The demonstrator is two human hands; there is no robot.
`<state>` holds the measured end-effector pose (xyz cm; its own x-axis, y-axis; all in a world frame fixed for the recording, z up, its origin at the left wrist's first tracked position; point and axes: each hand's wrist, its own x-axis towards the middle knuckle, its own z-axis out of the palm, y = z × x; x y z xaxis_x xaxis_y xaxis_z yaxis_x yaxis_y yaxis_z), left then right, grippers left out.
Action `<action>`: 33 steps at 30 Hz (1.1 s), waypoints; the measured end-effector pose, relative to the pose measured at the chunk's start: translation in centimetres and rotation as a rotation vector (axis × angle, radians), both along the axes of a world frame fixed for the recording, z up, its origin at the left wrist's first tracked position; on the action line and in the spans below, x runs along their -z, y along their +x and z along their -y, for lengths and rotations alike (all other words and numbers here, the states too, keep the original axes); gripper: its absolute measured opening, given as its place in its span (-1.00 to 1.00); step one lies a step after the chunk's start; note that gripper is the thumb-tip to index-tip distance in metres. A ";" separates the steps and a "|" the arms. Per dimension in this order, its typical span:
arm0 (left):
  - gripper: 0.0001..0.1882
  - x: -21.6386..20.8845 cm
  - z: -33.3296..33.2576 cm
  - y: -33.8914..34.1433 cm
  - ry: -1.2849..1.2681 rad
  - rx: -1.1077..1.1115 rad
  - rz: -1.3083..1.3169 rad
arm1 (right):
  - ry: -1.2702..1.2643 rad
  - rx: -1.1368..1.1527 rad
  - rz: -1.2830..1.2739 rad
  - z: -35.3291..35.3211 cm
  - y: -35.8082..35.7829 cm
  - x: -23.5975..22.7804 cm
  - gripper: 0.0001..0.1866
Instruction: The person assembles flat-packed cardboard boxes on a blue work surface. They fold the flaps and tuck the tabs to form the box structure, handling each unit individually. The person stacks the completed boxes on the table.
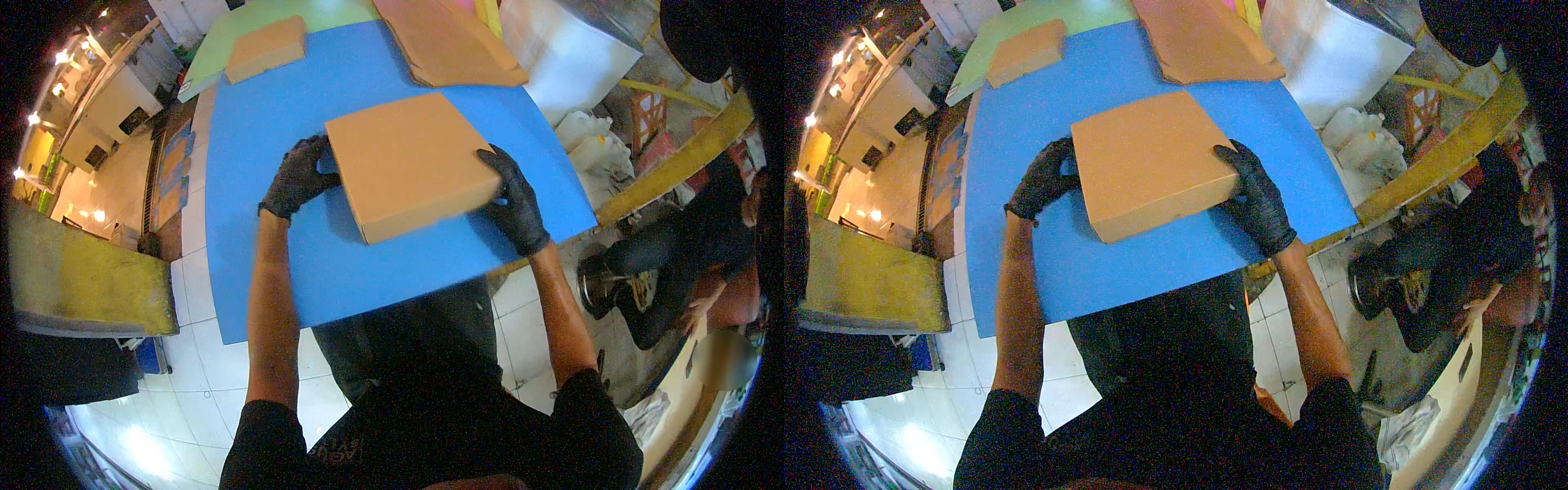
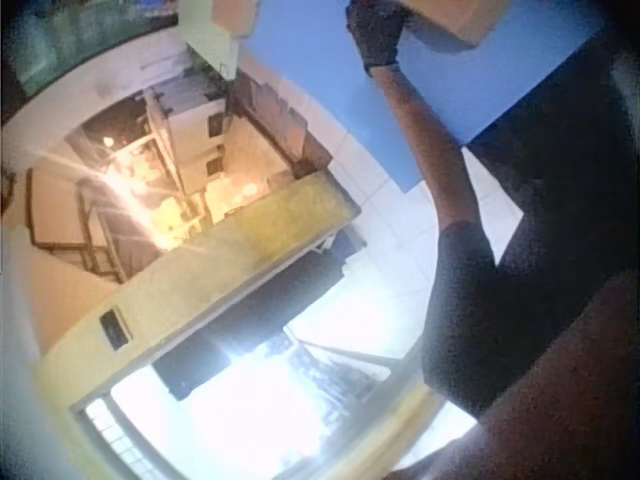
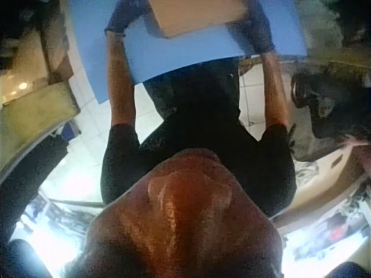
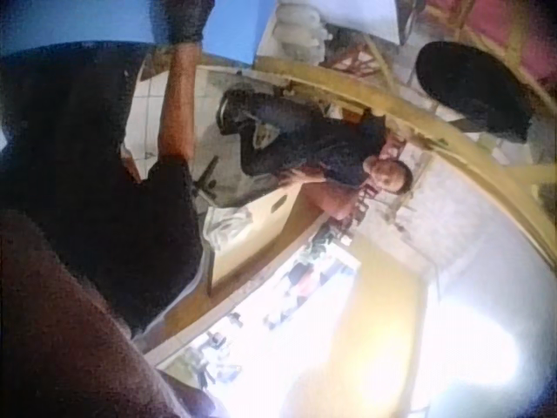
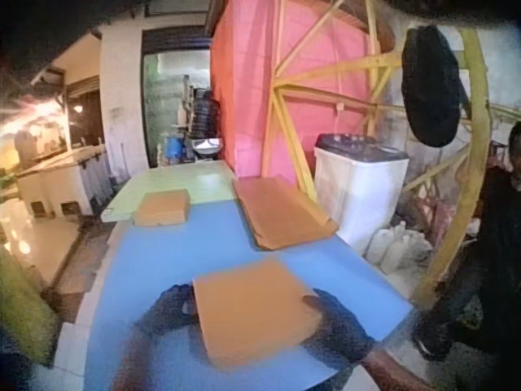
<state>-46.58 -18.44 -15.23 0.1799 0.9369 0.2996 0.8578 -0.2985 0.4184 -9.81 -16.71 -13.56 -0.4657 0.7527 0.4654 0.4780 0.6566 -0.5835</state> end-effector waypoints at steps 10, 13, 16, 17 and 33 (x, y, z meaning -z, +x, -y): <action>-0.51 -1.5 -0.3 2.8 -0.276 0.253 1.377 | -0.110 0.179 -0.470 -3.7 -5.1 0.3 -0.27; -0.36 -1.5 -0.7 4.5 -0.079 0.028 1.223 | -0.011 0.181 -0.419 -4.5 -6.5 0.7 -0.27; -0.30 -2.2 -0.3 6.1 0.229 -0.110 1.333 | 0.071 0.180 -0.347 -4.0 -7.4 0.8 -0.27; -0.31 -2.3 -0.2 6.0 0.281 -0.125 1.298 | 0.087 0.180 -0.328 -3.7 -7.7 0.8 -0.27; -0.52 -1.0 -0.5 5.9 0.475 -0.300 1.198 | 0.036 0.126 -0.355 -2.0 -8.5 2.5 -0.24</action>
